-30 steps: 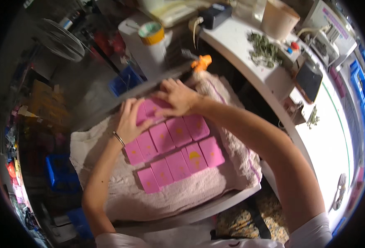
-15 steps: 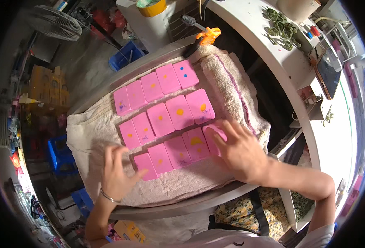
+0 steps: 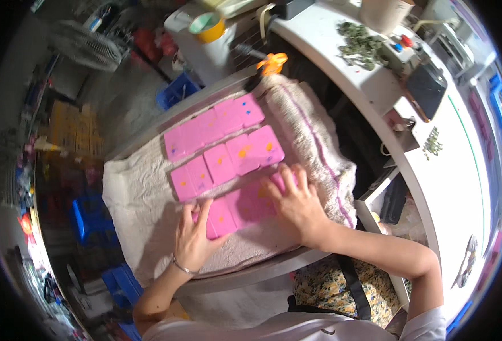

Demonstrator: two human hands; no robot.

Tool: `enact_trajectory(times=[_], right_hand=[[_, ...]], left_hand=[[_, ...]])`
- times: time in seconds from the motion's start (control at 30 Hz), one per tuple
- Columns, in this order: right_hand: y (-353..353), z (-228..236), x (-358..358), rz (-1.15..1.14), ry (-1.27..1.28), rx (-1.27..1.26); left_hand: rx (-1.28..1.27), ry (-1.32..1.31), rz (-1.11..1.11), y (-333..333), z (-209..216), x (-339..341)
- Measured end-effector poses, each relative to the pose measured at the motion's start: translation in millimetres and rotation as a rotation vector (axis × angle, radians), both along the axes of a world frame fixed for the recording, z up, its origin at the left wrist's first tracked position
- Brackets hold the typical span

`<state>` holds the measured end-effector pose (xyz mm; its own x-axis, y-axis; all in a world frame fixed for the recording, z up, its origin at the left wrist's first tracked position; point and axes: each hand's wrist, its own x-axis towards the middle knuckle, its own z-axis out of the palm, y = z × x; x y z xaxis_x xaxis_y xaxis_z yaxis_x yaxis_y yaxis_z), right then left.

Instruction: The recorder is assembling and decorating small pink gift boxes, inserting decorative plastic pieces and securing them.

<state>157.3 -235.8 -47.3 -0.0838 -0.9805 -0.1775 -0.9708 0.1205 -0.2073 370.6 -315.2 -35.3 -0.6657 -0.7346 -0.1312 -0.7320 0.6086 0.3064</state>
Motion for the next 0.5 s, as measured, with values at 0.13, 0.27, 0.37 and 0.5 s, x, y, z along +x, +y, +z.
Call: enact_trajectory(times=[0.13, 0.27, 0.37, 0.5], right_hand=[[8.0, -6.8, 7.9, -0.028, -0.083, 0.008], [-3.7, -23.5, 26.6, -0.109, -0.166, -0.178], [-3.9, -14.8, 19.3, -0.050, -0.186, -0.101], [7.7, 5.9, 13.2, -0.077, -0.163, -0.183]], left_hand=[[-0.002, 0.010, 0.040, 21.2, 2.9, 0.2], [0.047, -0.034, 0.097, 18.9, 3.9, 3.9], [-0.023, 0.053, 0.063, 17.4, -7.0, 12.0], [-0.180, -0.045, 0.013, 35.3, 38.7, -3.6]])
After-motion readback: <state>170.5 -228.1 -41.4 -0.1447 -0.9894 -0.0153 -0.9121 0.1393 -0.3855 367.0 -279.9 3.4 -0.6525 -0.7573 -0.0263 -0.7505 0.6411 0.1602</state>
